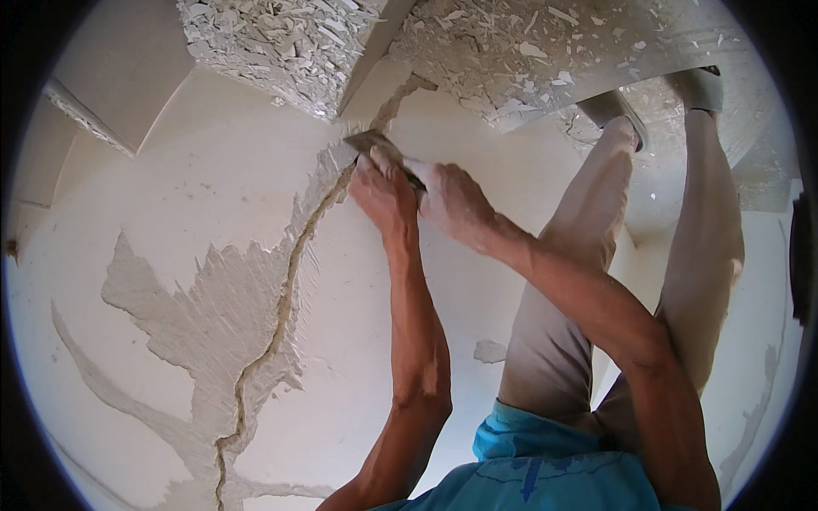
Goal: The person uses a scraper to widen a long crack in a plaster wall and remove loose material.
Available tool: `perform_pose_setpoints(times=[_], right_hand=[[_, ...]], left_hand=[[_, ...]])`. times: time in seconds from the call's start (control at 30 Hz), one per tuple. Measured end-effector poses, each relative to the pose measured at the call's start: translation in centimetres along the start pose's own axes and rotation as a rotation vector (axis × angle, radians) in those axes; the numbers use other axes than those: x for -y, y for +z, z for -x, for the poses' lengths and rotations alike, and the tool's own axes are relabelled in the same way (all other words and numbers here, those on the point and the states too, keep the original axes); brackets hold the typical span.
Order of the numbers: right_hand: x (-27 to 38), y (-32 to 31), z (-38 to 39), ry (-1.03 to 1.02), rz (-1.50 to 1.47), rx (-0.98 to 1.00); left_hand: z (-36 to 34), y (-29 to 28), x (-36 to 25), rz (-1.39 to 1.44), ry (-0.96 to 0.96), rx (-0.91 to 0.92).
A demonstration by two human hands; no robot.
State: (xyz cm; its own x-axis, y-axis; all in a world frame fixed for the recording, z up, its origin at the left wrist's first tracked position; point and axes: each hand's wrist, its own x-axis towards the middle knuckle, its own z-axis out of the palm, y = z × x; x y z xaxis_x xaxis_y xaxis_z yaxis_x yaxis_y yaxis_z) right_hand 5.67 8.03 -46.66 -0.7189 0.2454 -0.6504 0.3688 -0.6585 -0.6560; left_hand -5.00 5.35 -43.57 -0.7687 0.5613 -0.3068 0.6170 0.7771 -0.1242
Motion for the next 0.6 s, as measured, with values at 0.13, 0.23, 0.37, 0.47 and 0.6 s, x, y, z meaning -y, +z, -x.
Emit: perform_pose_setpoints(times=[0.13, 0.23, 0.37, 0.47, 0.6], right_hand=[[1.9, -0.1, 1.6, 0.019, -0.037, 0.076], [2.5, -0.9, 1.4, 0.006, 0.021, 0.100], [2.0, -0.5, 0.8, 0.014, 0.061, 0.073], [2.2, -0.1, 1.1, 0.004, 0.086, 0.032], [2.6, -0.2, 1.5, -0.005, 0.117, 0.052]], left_hand=[[1.1, -2.0, 0.1, 0.073, -0.159, 0.063], [0.9, -2.1, -0.6, 0.101, -0.152, 0.056], [0.7, -1.4, -0.1, 0.108, -0.149, 0.040], [0.9, -1.1, 0.2, 0.163, -0.178, 0.014], [0.9, -1.6, 0.4, 0.127, -0.153, 0.004]])
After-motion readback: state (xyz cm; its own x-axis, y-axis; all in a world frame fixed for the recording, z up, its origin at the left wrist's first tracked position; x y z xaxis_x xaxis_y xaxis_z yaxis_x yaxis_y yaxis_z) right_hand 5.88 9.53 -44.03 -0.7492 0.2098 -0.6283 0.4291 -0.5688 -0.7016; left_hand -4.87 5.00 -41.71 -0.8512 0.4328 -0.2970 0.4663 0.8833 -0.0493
